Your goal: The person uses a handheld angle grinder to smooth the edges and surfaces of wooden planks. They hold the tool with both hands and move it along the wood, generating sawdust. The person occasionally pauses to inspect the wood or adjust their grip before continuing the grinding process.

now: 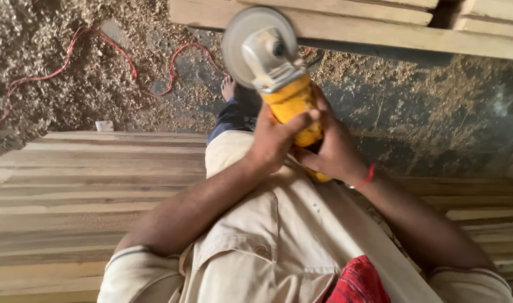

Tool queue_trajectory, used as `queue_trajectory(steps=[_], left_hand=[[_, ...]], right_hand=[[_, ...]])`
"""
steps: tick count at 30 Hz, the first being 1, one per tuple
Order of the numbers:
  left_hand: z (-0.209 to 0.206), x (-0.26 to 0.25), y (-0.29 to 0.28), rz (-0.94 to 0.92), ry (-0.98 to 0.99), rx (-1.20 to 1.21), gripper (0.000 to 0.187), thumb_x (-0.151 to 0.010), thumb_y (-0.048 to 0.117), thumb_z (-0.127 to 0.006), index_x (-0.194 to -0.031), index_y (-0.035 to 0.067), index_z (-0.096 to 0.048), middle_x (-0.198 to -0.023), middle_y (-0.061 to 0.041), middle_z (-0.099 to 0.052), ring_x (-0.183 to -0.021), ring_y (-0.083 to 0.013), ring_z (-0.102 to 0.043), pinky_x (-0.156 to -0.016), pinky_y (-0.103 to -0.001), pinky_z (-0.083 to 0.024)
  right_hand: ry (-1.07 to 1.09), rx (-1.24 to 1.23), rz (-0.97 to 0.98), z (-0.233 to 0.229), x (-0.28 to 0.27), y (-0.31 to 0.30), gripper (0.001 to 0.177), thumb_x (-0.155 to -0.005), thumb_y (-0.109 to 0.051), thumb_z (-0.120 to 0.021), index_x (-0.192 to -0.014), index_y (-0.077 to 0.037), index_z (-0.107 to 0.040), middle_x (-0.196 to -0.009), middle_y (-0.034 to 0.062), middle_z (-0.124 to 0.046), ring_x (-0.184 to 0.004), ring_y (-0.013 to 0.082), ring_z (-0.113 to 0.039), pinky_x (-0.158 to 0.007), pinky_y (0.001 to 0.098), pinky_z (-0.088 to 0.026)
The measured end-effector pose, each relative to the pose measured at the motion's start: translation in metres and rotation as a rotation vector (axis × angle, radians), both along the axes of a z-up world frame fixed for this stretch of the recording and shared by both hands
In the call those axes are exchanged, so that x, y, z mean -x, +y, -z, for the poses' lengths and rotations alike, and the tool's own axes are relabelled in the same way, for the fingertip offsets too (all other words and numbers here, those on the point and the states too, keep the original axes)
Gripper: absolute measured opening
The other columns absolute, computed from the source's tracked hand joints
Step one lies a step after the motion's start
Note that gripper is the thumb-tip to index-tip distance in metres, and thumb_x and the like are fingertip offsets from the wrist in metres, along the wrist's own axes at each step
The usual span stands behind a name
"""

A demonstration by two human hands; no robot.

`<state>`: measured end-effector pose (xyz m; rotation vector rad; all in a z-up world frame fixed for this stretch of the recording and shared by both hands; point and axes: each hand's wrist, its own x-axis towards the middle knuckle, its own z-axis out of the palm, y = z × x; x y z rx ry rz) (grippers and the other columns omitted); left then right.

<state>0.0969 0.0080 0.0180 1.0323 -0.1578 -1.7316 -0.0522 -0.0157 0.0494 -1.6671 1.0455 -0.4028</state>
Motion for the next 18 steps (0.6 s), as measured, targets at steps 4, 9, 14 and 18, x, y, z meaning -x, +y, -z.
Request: queue_trajectory(steps=[4, 9, 14, 18], left_hand=[[0.006, 0.046, -0.004, 0.146, 0.020, -0.008, 0.050, -0.088, 0.001, -0.077, -0.131, 0.002, -0.051, -0.116, -0.011, -0.069, -0.105, -0.0227, -0.070, -0.093, -0.039, -0.062], [0.019, 0.111, -0.009, 0.238, 0.015, -0.047, 0.055, -0.083, 0.000, -0.080, -0.130, 0.002, -0.052, -0.116, -0.010, -0.069, -0.104, -0.0212, -0.070, -0.092, -0.038, -0.062], [0.032, 0.178, -0.013, 0.316, 0.049, -0.092, 0.056, -0.080, 0.001, -0.083, -0.128, 0.001, -0.055, -0.114, -0.011, -0.071, -0.102, -0.0216, -0.071, -0.089, -0.039, -0.062], [0.042, 0.236, -0.018, 0.385, 0.046, -0.107, 0.060, -0.078, 0.002, -0.084, -0.129, 0.000, -0.053, -0.117, -0.012, -0.070, -0.105, -0.0216, -0.070, -0.092, -0.038, -0.061]], right_hand=[[-0.036, -0.013, 0.100, 0.007, 0.050, 0.014, 0.115, -0.081, -0.012, -0.084, -0.167, -0.003, -0.008, -0.165, 0.0232, -0.036, -0.153, 0.0352, -0.043, -0.124, 0.0434, -0.042], [-0.010, -0.055, 0.260, 0.017, 0.108, 0.033, 0.113, -0.077, -0.006, -0.083, -0.165, -0.002, -0.012, -0.166, 0.0220, -0.031, -0.154, 0.0317, -0.036, -0.124, 0.0421, -0.036], [-0.044, -0.093, 0.378, 0.029, 0.166, 0.045, 0.114, -0.077, -0.003, -0.079, -0.167, -0.003, -0.009, -0.166, 0.0180, -0.032, -0.155, 0.0287, -0.036, -0.127, 0.0434, -0.035], [-0.076, -0.141, 0.470, 0.033, 0.218, 0.053, 0.112, -0.080, -0.002, -0.074, -0.169, -0.004, -0.006, -0.168, 0.0163, -0.031, -0.156, 0.0266, -0.035, -0.128, 0.0431, -0.035]])
